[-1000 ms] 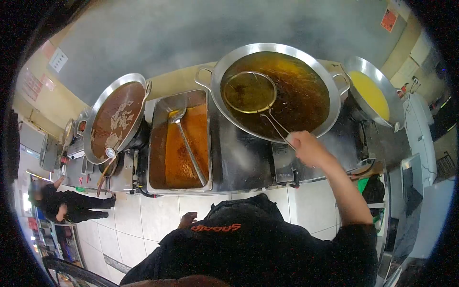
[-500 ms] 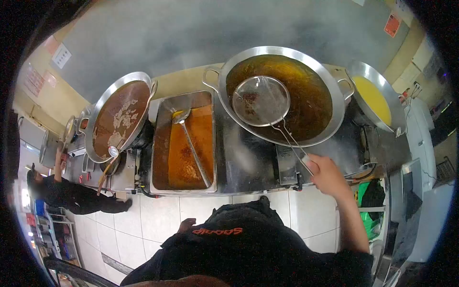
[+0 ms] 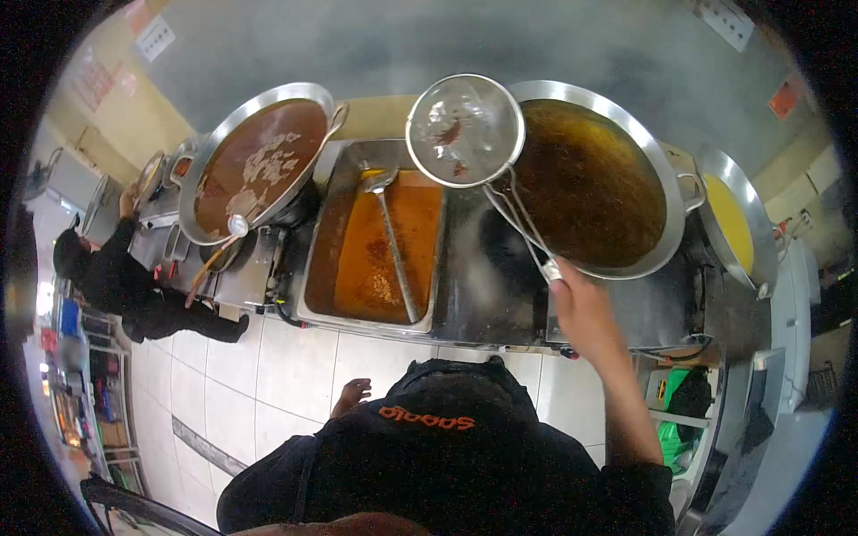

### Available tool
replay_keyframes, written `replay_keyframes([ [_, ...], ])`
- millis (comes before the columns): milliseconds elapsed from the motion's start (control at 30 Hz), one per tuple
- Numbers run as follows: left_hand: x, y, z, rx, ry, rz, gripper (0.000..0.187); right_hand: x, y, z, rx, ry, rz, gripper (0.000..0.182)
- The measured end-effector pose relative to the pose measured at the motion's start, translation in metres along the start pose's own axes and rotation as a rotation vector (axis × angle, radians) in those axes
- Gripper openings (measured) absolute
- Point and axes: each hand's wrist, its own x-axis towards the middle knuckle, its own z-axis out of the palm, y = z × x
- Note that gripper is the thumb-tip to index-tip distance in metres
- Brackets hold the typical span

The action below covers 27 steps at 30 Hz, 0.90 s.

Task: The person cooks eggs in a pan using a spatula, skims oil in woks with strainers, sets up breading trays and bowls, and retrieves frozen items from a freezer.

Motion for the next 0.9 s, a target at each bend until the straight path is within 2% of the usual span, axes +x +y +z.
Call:
replay_keyframes([
  [33, 0.003, -0.007, -0.001, 0.005, -0.004, -0.001, 0.024, 0.005, -0.003, 0.014, -0.084, 0.023, -0.139, 0.032],
  [133, 0.015, -0.036, -0.007, -0.096, -0.025, 0.066, 0.025, 0.034, -0.012, 0.062, -0.182, -0.097, -0.271, 0.039],
  [167, 0.014, -0.045, -0.008, -0.123, -0.045, 0.088, 0.024, 0.041, -0.013, 0.084, -0.186, -0.100, -0.275, 0.039],
  [233, 0.010, -0.060, -0.008, -0.136, -0.037, 0.092, 0.024, 0.050, -0.013, 0.119, -0.401, -0.184, -0.261, 0.044],
  [300, 0.008, -0.069, -0.012, -0.147, -0.023, 0.106, 0.024, 0.055, -0.009, 0.124, -0.432, -0.211, -0.262, 0.045],
  [367, 0.009, -0.087, -0.014, 0.001, -0.007, 0.289, 0.022, 0.060, -0.008, 0.128, -0.495, -0.257, -0.230, 0.046],
  [433, 0.002, -0.119, -0.009, 0.068, -0.009, 0.364, 0.021, 0.056, -0.005, 0.129, -0.493, -0.285, -0.243, 0.047],
  [500, 0.021, -0.148, -0.016, 0.192, -0.029, 0.509, 0.024, 0.056, 0.001, 0.136, -0.481, -0.292, -0.256, 0.048],
  [600, 0.051, -0.157, -0.012, 0.394, -0.086, 0.739, 0.029, 0.056, 0.008, 0.135, -0.443, -0.273, -0.242, 0.047],
  [633, 0.022, -0.128, 0.003, -0.027, -0.082, 0.244, 0.039, 0.055, 0.001, 0.128, -0.342, -0.288, -0.245, 0.047],
  [700, -0.015, -0.078, 0.015, 0.015, -0.125, 0.228, 0.045, 0.058, -0.003, 0.109, -0.244, -0.258, -0.214, 0.047],
  [733, -0.014, -0.060, 0.020, 0.029, -0.139, 0.200, 0.051, 0.060, -0.001, 0.098, -0.157, -0.292, -0.280, 0.044],
  [767, 0.007, -0.070, 0.022, 0.080, -0.165, 0.210, 0.060, 0.061, 0.001, 0.088, -0.068, -0.328, -0.347, 0.041],
  [800, 0.012, -0.068, 0.023, 0.113, -0.190, 0.216, 0.060, 0.061, 0.001, 0.075, -0.068, -0.300, -0.316, 0.041],
  [867, 0.015, -0.054, 0.030, 0.118, -0.175, 0.176, 0.064, 0.064, -0.001, 0.046, 0.067, -0.177, -0.439, 0.037],
  [900, 0.011, -0.045, 0.034, 0.140, -0.202, 0.183, 0.065, 0.068, 0.004, 0.034, 0.071, -0.171, -0.417, 0.036],
])
